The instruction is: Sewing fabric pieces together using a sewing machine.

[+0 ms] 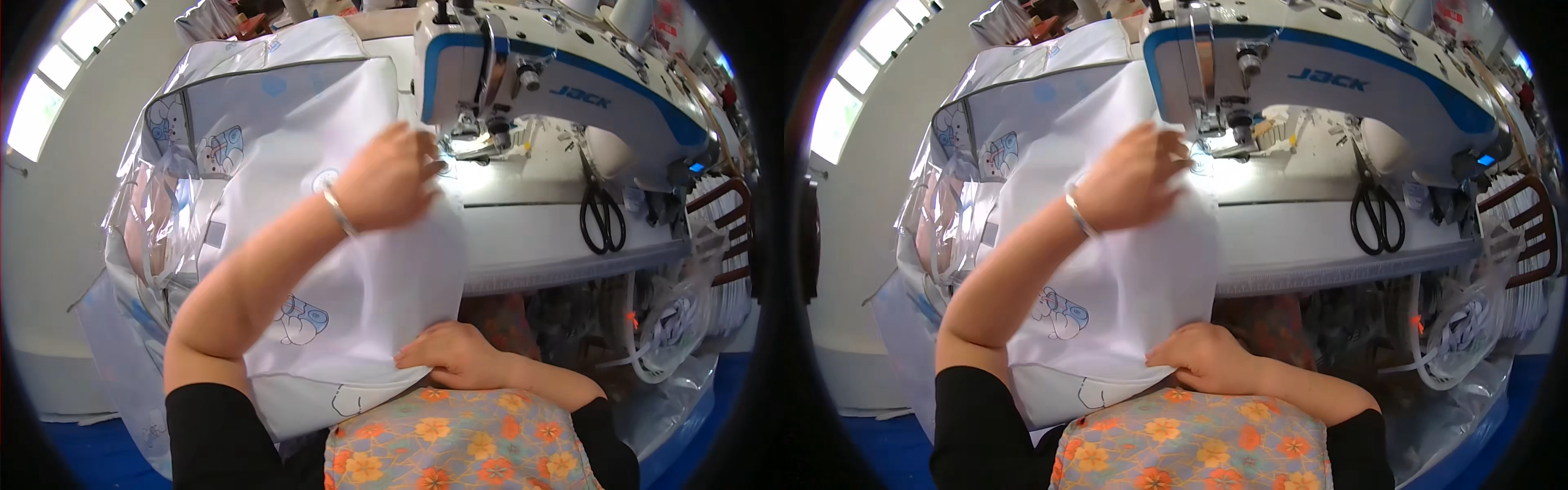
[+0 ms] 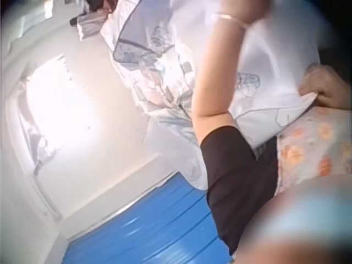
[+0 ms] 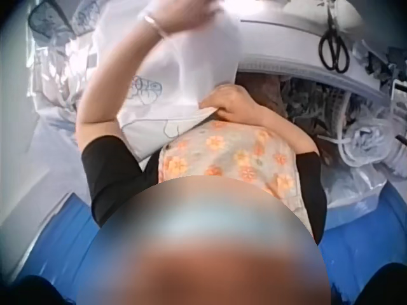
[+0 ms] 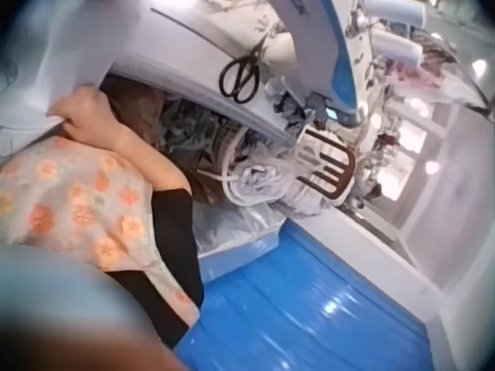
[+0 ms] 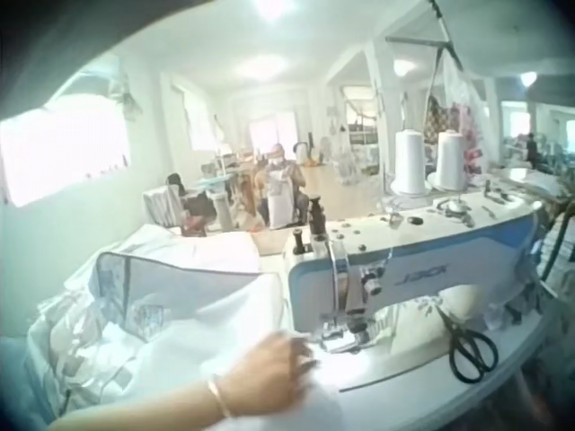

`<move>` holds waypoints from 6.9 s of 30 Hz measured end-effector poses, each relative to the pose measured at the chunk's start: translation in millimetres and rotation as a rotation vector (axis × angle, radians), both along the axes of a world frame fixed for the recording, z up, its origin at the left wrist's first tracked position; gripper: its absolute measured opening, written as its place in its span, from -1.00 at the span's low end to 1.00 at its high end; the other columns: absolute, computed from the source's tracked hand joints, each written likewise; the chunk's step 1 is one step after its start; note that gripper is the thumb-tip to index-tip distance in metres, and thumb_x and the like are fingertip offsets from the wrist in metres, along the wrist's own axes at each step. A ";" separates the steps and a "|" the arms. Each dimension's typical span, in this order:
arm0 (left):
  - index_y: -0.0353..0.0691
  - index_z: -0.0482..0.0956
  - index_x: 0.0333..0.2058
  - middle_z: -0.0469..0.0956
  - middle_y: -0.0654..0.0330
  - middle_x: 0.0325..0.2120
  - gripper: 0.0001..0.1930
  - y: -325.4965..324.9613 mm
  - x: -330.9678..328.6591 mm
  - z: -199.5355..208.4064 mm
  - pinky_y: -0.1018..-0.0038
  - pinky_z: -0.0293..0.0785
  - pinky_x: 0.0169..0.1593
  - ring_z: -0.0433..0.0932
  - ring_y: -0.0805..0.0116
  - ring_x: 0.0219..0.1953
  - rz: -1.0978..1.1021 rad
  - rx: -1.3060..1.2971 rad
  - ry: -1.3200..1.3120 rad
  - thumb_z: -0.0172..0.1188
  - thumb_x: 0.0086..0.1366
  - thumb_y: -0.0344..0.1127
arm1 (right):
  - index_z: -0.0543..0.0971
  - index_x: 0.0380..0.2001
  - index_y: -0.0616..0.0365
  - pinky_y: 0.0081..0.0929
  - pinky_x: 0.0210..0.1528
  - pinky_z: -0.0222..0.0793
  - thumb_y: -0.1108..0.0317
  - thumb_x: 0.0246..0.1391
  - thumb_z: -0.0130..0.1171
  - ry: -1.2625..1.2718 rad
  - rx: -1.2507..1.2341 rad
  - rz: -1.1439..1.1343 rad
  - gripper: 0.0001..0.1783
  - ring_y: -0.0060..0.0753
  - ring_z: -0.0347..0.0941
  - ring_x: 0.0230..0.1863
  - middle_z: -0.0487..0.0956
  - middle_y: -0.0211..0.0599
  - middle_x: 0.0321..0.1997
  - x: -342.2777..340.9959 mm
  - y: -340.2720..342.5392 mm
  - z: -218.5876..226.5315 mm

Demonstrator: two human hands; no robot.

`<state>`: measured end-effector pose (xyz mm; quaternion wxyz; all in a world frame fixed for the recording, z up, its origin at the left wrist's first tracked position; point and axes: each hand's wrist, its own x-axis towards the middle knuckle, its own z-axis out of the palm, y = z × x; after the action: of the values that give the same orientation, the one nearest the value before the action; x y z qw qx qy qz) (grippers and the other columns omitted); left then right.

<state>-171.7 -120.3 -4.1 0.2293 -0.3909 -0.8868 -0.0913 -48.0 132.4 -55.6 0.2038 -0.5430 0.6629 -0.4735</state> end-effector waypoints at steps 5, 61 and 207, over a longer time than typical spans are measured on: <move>-0.18 0.44 0.21 0.32 -0.14 0.26 -0.46 37.4 36.6 -36.1 -0.02 0.12 0.36 0.22 -0.08 0.34 0.557 -0.056 -0.279 0.07 0.33 -0.03 | 0.72 -0.19 0.12 -0.29 0.03 0.48 0.58 -0.07 0.26 -0.256 0.019 0.011 -0.69 -0.18 0.64 -0.11 0.72 -0.27 -0.16 -1.1 13.8 -2.5; -0.38 0.60 -0.09 0.62 -0.01 -0.03 -0.73 169.7 136.4 38.6 0.31 0.46 0.13 0.59 0.17 0.03 -0.007 0.856 -1.274 0.26 0.23 -0.46 | 0.53 -0.33 0.20 -0.30 -0.42 0.42 0.30 0.02 0.29 -0.293 -0.177 -0.476 -0.78 -0.28 0.51 -0.51 0.52 -0.20 -0.53 53.0 121.1 20.3; -0.30 0.48 0.08 0.42 -0.09 0.22 -0.58 39.9 -3.0 -49.2 0.17 0.25 0.34 0.35 -0.10 0.27 0.446 0.033 -0.215 0.17 0.25 -0.34 | 0.63 -0.06 0.24 -0.56 -0.12 0.45 0.46 0.24 0.17 0.007 -0.082 -1.878 -0.77 -0.54 0.56 -0.18 0.68 -0.32 -0.18 -67.1 330.8 -62.4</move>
<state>-174.6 -80.4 -53.3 0.1544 -0.1698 -0.9688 -0.0939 -115.2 463.1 -118.0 -0.2829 0.2061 0.8129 -0.4655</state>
